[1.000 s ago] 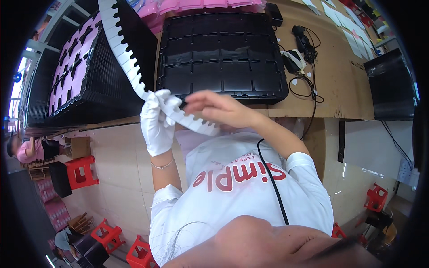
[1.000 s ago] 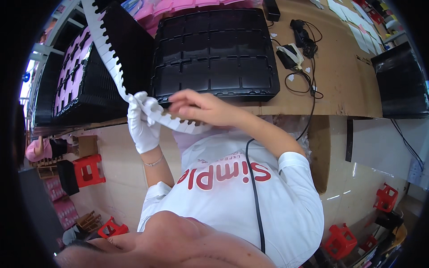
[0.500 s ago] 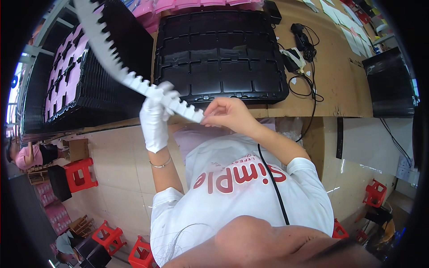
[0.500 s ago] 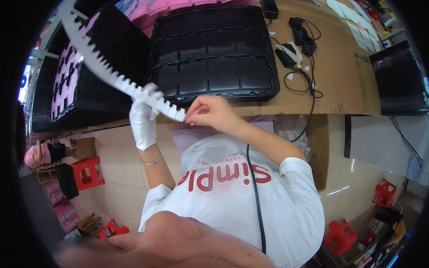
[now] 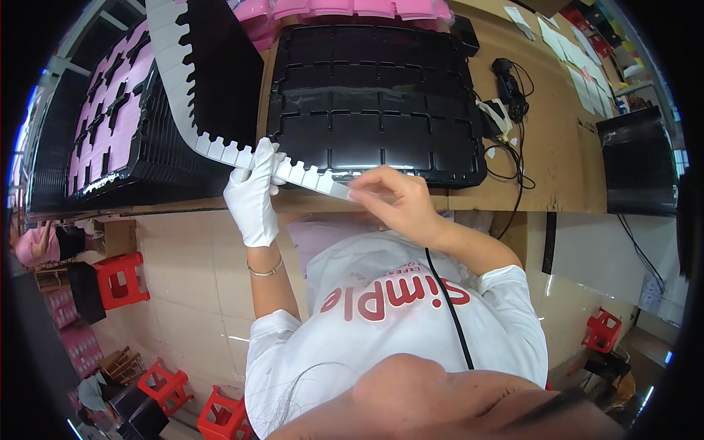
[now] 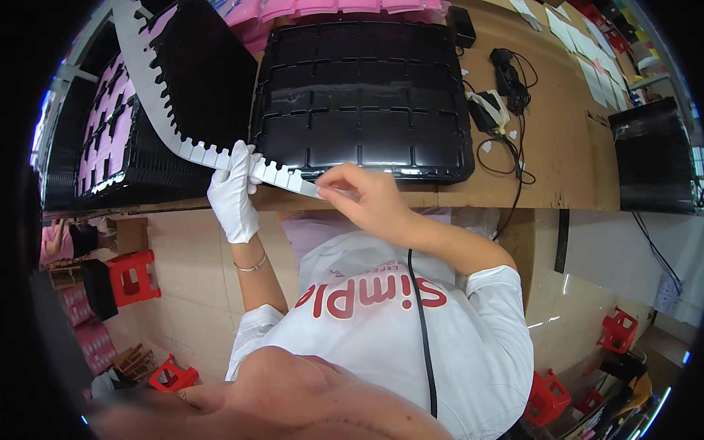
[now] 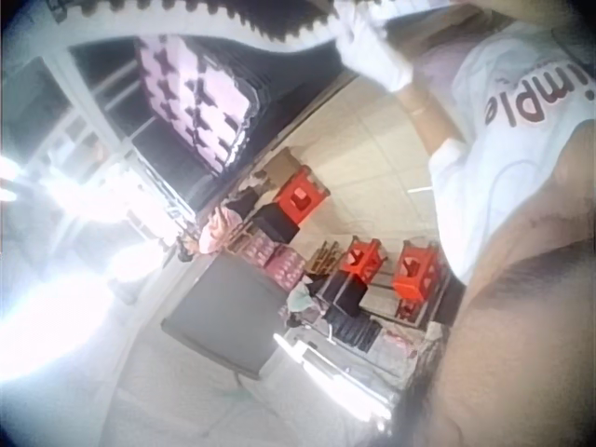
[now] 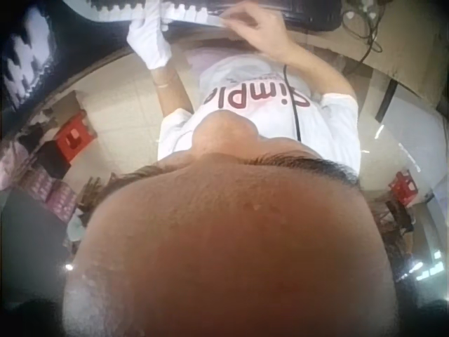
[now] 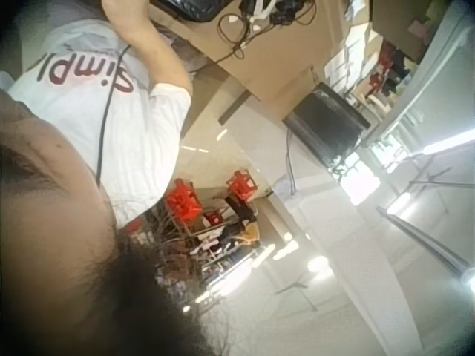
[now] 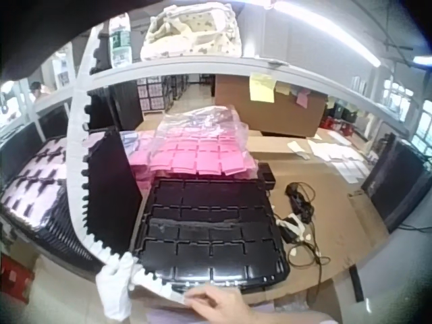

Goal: The person assembles black plastic trays by applying a white adhesive strip to the edge of each tray and then placing a pink plastic insert into the tray. The person repeats this process for multiple trays, stacking the finished units to the side.

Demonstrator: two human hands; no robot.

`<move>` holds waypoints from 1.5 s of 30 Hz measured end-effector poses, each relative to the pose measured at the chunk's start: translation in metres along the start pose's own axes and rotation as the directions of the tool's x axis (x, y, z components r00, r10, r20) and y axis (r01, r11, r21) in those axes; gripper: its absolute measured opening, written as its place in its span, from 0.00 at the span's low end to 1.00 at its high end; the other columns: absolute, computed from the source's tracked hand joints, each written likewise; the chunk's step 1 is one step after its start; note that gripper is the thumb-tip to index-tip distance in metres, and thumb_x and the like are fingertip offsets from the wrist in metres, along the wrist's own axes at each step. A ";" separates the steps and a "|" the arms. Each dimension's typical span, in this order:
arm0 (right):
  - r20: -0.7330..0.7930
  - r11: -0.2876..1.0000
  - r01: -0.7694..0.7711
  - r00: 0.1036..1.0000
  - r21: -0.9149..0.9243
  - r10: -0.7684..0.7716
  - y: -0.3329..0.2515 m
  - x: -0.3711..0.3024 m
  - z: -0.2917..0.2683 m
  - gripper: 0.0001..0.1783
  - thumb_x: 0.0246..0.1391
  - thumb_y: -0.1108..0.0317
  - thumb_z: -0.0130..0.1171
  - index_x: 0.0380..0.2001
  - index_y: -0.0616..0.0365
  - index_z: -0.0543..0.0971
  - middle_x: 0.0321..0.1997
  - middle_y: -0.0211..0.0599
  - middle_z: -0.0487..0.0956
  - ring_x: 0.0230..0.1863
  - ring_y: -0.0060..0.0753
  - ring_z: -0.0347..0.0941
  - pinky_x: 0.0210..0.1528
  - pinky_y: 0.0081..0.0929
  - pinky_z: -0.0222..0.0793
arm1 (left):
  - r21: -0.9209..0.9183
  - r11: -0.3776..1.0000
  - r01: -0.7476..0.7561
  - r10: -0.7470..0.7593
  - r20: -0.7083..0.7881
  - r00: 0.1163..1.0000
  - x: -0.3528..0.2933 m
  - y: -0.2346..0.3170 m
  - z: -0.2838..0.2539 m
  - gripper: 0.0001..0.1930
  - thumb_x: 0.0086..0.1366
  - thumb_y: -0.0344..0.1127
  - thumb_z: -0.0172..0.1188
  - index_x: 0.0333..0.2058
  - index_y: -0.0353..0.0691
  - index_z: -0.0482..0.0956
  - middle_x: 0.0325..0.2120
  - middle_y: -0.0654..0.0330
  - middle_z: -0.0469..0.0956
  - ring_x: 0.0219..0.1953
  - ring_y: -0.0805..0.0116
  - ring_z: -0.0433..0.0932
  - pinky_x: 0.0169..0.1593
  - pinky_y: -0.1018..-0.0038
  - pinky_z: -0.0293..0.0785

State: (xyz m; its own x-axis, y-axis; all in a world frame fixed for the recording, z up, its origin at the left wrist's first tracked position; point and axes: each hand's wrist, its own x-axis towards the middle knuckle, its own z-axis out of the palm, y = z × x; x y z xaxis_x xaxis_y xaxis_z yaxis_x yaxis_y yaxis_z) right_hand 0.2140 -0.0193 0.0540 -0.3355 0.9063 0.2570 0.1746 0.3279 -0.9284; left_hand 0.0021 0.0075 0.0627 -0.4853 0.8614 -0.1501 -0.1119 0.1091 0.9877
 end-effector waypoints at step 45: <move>0.455 0.449 -0.545 0.838 0.708 0.300 0.057 0.180 -0.033 0.13 0.59 0.69 0.50 0.41 0.68 0.75 0.40 0.52 0.79 0.44 0.41 0.78 0.49 0.31 0.73 | 0.048 0.997 0.062 -0.067 0.112 0.991 0.035 0.007 -0.006 0.14 0.64 0.41 0.63 0.35 0.32 0.83 0.18 0.70 0.74 0.16 0.87 0.62 0.20 0.86 0.52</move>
State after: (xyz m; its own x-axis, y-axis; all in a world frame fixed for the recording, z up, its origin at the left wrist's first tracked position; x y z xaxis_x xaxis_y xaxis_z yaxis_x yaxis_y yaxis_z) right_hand 0.1938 0.1713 0.0566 -0.6501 0.7369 -0.1853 -0.3937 -0.5353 -0.7473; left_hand -0.0210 0.0356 0.0645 -0.3766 0.9021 -0.2106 -0.0998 0.1865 0.9774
